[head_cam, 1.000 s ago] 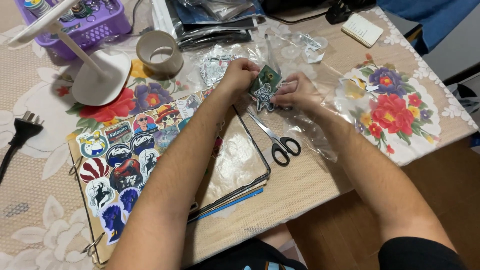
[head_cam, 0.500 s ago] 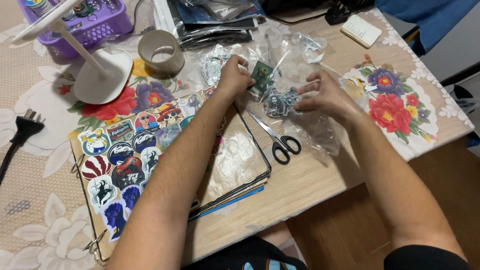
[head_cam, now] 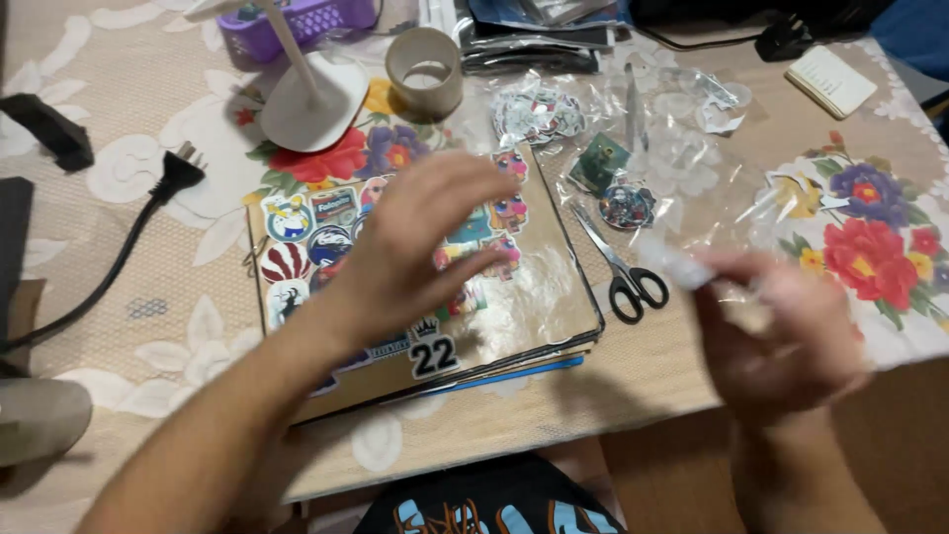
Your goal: A person is decorating a notebook by peeling stickers from their backing, trimming them with scissors, and carefully applying them to the notebook cover.
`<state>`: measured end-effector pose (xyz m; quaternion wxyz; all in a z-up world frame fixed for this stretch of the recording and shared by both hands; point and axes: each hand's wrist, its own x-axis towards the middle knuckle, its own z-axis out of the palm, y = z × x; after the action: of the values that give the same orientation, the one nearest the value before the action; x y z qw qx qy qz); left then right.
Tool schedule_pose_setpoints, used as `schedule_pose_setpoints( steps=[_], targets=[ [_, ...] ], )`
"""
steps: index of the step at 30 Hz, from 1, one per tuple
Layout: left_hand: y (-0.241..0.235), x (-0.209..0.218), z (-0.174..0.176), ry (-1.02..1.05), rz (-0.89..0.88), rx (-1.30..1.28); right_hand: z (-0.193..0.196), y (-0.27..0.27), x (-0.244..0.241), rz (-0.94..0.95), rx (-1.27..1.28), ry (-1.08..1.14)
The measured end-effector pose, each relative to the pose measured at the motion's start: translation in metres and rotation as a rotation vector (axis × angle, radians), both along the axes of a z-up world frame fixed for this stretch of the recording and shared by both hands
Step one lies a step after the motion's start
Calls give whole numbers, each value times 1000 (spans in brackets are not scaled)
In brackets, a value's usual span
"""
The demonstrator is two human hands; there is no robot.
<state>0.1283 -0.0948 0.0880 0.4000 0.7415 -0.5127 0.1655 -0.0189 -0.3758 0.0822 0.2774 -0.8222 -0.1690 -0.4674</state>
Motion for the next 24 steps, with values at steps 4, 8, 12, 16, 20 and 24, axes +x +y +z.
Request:
schedule_pose_setpoints(
  steps=[4, 8, 12, 16, 20, 24],
  targets=[
    [46, -59, 8, -449, 69, -59, -7, 48, 7, 599, -287, 242],
    [70, -81, 12, -643, 58, -163, -10, 80, 22, 735, -546, -226],
    [82, -87, 7, -673, 47, -185, -21, 102, 18, 732, -455, -310],
    [86, -88, 1, -620, 11, -202, -20, 127, 4, 493, -203, -29],
    [85, -91, 0, -596, 16, -217, -22, 128, 6, 390, -221, -45],
    [86, -92, 1, -597, 23, -208, -20, 139, 13, 386, -170, -63]
  ],
)
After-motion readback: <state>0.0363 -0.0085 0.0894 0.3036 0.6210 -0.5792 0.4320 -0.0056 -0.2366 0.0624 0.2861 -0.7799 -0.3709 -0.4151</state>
